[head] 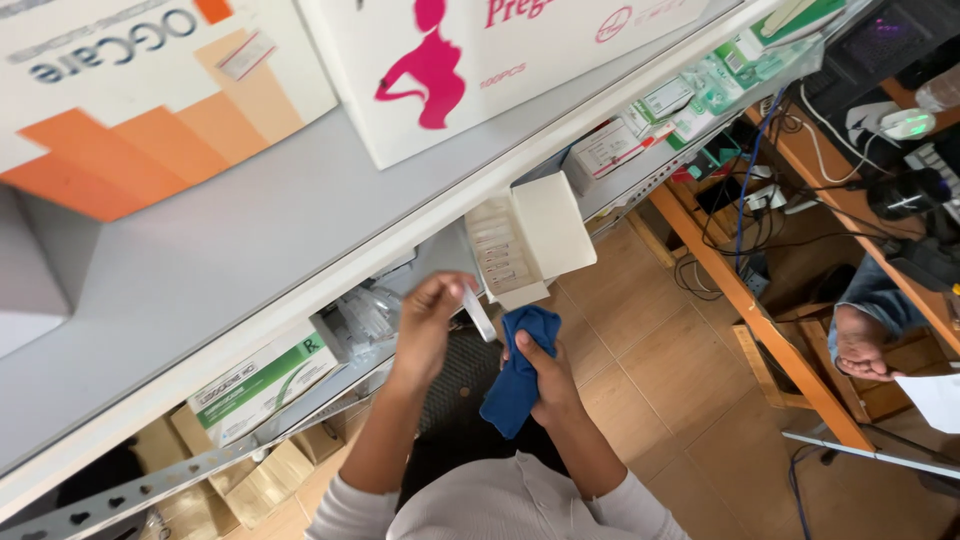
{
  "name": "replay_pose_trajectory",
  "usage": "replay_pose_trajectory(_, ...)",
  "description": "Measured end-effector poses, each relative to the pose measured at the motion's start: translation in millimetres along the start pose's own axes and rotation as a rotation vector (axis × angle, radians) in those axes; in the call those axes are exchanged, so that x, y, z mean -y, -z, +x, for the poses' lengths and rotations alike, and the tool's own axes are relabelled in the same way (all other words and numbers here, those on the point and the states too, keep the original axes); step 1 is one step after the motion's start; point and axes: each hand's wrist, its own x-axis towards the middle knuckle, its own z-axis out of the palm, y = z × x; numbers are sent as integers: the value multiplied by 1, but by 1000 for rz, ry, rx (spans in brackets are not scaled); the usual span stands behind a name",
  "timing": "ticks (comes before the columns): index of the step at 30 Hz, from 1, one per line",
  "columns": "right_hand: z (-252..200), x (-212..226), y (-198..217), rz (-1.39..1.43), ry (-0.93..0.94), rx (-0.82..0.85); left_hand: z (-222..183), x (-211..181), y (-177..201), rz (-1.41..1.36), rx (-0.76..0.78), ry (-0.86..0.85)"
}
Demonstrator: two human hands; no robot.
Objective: Wiping down small medical vials with a blue cloth in a pharmacy environment.
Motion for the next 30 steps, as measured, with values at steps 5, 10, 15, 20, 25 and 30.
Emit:
replay_pose_trajectory(5, -3, 31, 18, 32, 41, -269, 104, 16, -13, 511, -3, -151)
replay_pose_trajectory(10, -14, 57, 23, -13, 116, -346, 163, 60, -26, 639, 25, -264)
replay_pose_trajectory(15, -14, 53, 41, -232, 110, -407, 185, 88, -30, 748, -1, -316)
replay_pose_trajectory(20, -12, 48, 58, -318, 60, -375, 187, 99, -33, 860, -18, -364)
replay_pose_trajectory(25, -15, 55, 53, -446, 6, -338, 174, 115, -20, 972, -55, -408)
replay_pose_trajectory(30, -7, 39, 67, -553, 18, -299, 147, 136, 24, 1096, -131, -448)
